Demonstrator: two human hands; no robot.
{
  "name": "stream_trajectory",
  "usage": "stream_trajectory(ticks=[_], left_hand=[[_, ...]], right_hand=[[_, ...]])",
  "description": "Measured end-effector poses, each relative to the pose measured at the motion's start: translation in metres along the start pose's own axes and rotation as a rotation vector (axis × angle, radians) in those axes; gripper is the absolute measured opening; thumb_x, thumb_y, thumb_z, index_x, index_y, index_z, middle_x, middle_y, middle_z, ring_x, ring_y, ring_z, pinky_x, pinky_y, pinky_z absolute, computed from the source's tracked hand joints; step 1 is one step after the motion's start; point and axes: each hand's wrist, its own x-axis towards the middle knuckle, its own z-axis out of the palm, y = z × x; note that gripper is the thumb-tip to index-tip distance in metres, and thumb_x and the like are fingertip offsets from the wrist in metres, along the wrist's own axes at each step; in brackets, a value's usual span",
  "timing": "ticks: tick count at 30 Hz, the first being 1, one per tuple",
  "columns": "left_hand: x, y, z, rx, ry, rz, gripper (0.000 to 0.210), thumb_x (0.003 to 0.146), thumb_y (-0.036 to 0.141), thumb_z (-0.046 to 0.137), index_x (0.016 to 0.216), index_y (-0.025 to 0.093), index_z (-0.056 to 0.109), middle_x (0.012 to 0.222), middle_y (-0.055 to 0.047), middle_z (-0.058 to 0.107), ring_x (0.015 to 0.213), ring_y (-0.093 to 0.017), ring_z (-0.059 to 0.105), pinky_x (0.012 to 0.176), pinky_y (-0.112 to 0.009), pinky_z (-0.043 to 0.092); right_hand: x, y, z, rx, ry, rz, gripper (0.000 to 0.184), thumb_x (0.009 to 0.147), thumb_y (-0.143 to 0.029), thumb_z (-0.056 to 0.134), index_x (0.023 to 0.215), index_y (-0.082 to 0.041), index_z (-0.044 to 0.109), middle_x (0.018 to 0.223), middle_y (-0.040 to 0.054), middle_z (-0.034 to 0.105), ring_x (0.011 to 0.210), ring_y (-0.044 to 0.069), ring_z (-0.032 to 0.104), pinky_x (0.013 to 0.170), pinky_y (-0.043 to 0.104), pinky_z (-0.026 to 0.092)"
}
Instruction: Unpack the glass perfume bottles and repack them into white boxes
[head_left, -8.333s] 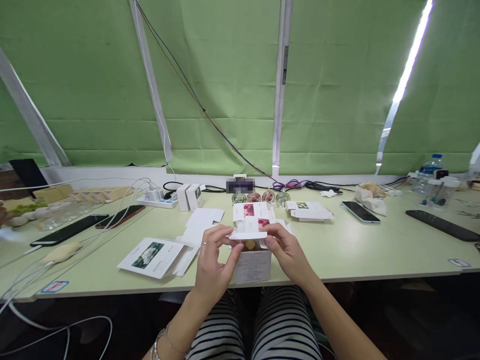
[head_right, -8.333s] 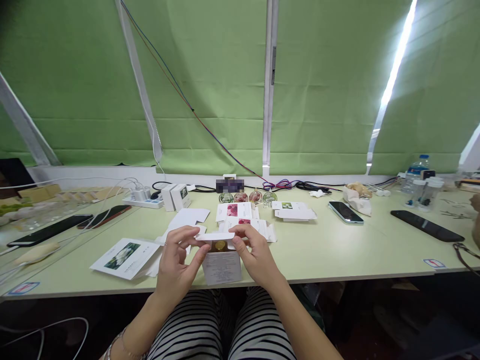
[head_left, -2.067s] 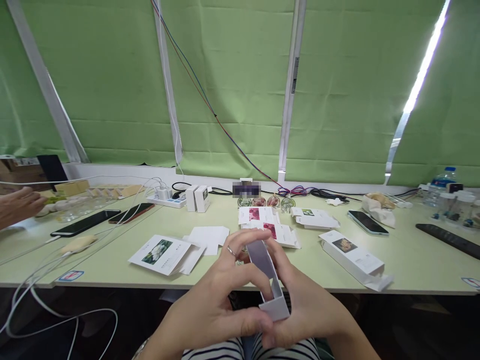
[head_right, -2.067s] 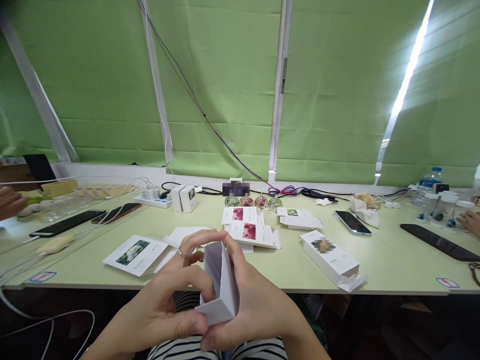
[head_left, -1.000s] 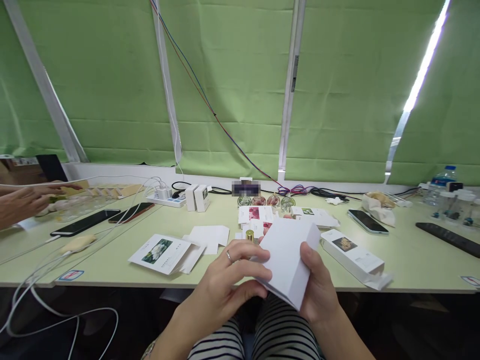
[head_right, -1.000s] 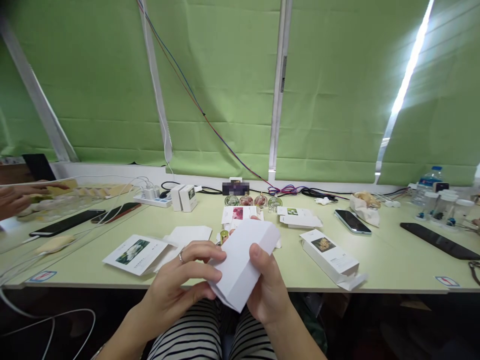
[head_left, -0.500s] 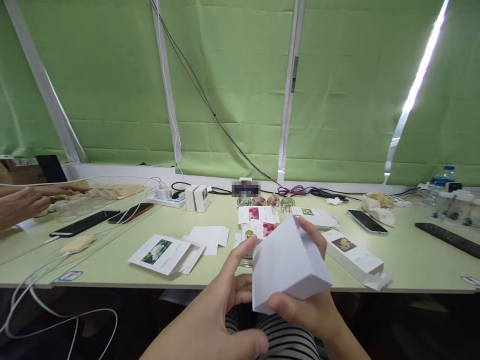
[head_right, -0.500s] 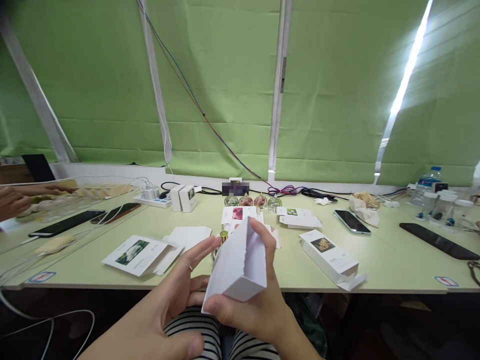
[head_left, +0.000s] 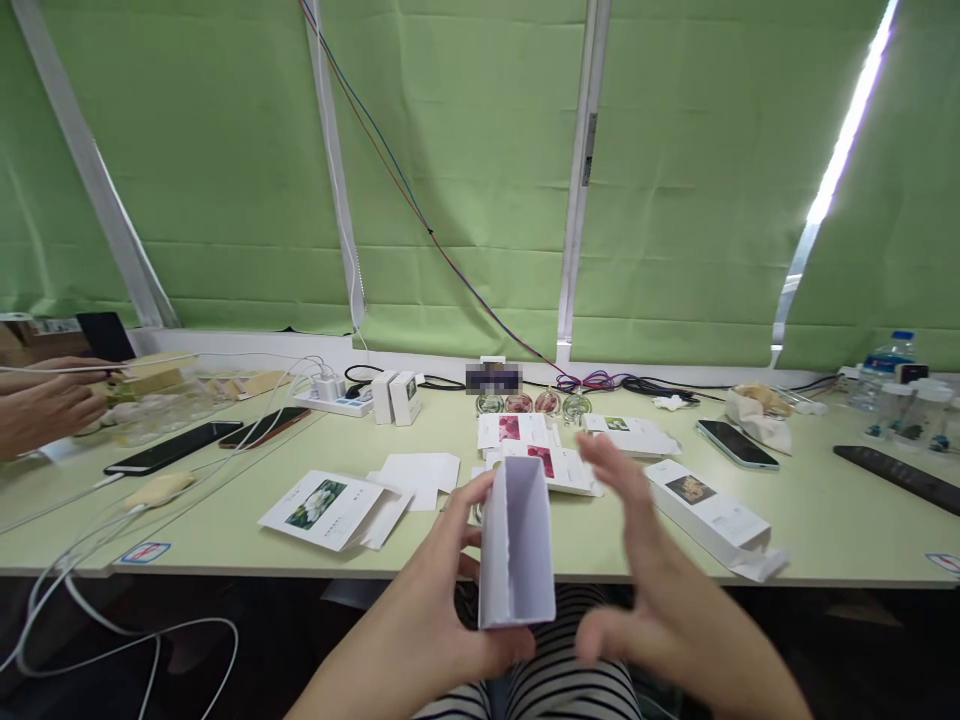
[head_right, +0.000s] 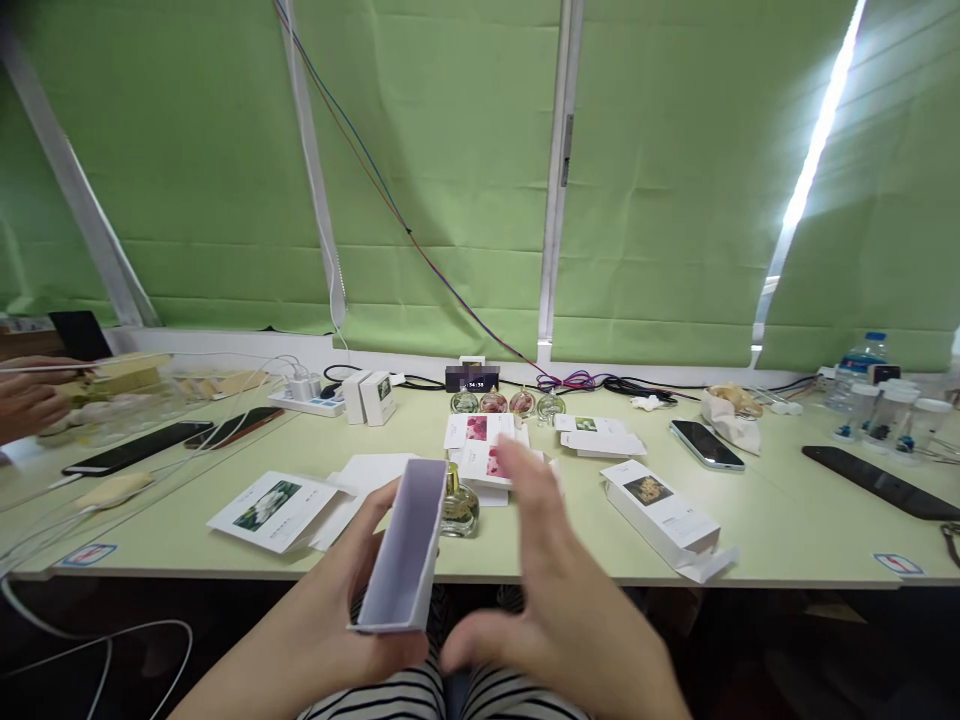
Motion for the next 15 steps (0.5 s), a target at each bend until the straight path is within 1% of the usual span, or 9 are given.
stream_trajectory(ticks=[2,3,5,7,8,9,10,12,15], left_hand=[[-0.002,-0.005,-0.003,0.014,0.072,-0.020,0.091,0.065,0.025,0.070,0.136,0.030,0.014,0.122,-0.010,0.046,0.098,-0.025,0.054,0.082,-0.043,0.049],[-0.003,-0.007,-0.005,0.013,0.103,-0.029,0.090,0.065,0.028,0.070,0.135,0.030,0.014,0.123,-0.011,0.045,0.101,-0.027,0.053,0.083,-0.043,0.048],[-0.005,-0.008,-0.006,0.005,0.147,-0.041,0.087,0.065,0.032,0.069,0.134,0.029,0.016,0.125,-0.011,0.043,0.106,-0.028,0.049,0.086,-0.043,0.046],[-0.006,-0.009,-0.006,0.000,0.156,-0.041,0.087,0.065,0.034,0.069,0.134,0.029,0.016,0.124,-0.011,0.043,0.105,-0.028,0.050,0.086,-0.043,0.045],[-0.006,-0.009,-0.006,0.001,0.139,-0.039,0.088,0.065,0.034,0.069,0.134,0.029,0.015,0.122,-0.011,0.045,0.102,-0.027,0.051,0.084,-0.042,0.046],[-0.006,-0.009,-0.006,0.000,0.116,-0.037,0.089,0.065,0.035,0.070,0.134,0.029,0.015,0.119,-0.010,0.047,0.098,-0.026,0.053,0.082,-0.041,0.046],[-0.006,-0.010,-0.005,-0.002,0.089,-0.035,0.090,0.064,0.035,0.070,0.135,0.029,0.014,0.116,-0.009,0.049,0.095,-0.025,0.054,0.081,-0.040,0.047],[-0.006,-0.012,-0.005,-0.013,0.039,-0.033,0.092,0.064,0.036,0.071,0.136,0.029,0.015,0.113,-0.008,0.051,0.094,-0.025,0.055,0.080,-0.039,0.048],[-0.006,-0.013,-0.006,-0.052,-0.017,-0.028,0.094,0.062,0.035,0.073,0.136,0.030,0.015,0.112,-0.008,0.052,0.098,-0.027,0.053,0.081,-0.039,0.047]], right_hand=[[-0.001,0.019,-0.024,-0.232,0.173,0.122,0.085,0.076,-0.060,0.053,0.141,-0.032,0.005,0.147,0.0062,0.016,0.134,0.035,0.016,0.106,0.056,0.019],[-0.001,0.034,-0.035,-0.366,0.234,0.217,0.081,0.078,-0.059,0.050,0.141,-0.028,0.010,0.145,0.0091,0.020,0.133,0.035,0.018,0.106,0.056,0.020],[-0.003,0.069,-0.055,-0.624,0.330,0.484,0.085,0.075,-0.060,0.049,0.140,-0.016,0.018,0.139,0.0193,0.029,0.130,0.039,0.024,0.102,0.058,0.023],[-0.010,0.110,-0.069,-0.756,0.296,0.878,0.098,0.065,-0.061,0.058,0.140,-0.011,0.020,0.135,0.0268,0.034,0.125,0.046,0.029,0.095,0.062,0.029],[-0.014,0.130,-0.073,-0.752,0.223,1.036,0.103,0.061,-0.062,0.061,0.140,-0.011,0.019,0.133,0.0278,0.037,0.124,0.048,0.030,0.091,0.064,0.030],[-0.019,0.149,-0.076,-0.697,0.136,1.121,0.107,0.059,-0.062,0.062,0.141,-0.011,0.017,0.130,0.0277,0.041,0.121,0.047,0.035,0.089,0.063,0.032],[-0.024,0.166,-0.077,-0.611,0.062,1.149,0.110,0.059,-0.061,0.061,0.142,-0.009,0.011,0.128,0.0275,0.044,0.118,0.045,0.041,0.088,0.059,0.036],[-0.033,0.189,-0.078,-0.470,-0.035,1.114,0.110,0.060,-0.058,0.060,0.143,-0.008,0.007,0.128,0.0265,0.045,0.115,0.040,0.047,0.087,0.050,0.042],[-0.035,0.190,-0.078,-0.465,-0.087,1.098,0.107,0.059,-0.051,0.062,0.142,-0.005,0.012,0.129,0.0280,0.044,0.116,0.039,0.047,0.088,0.047,0.043]])
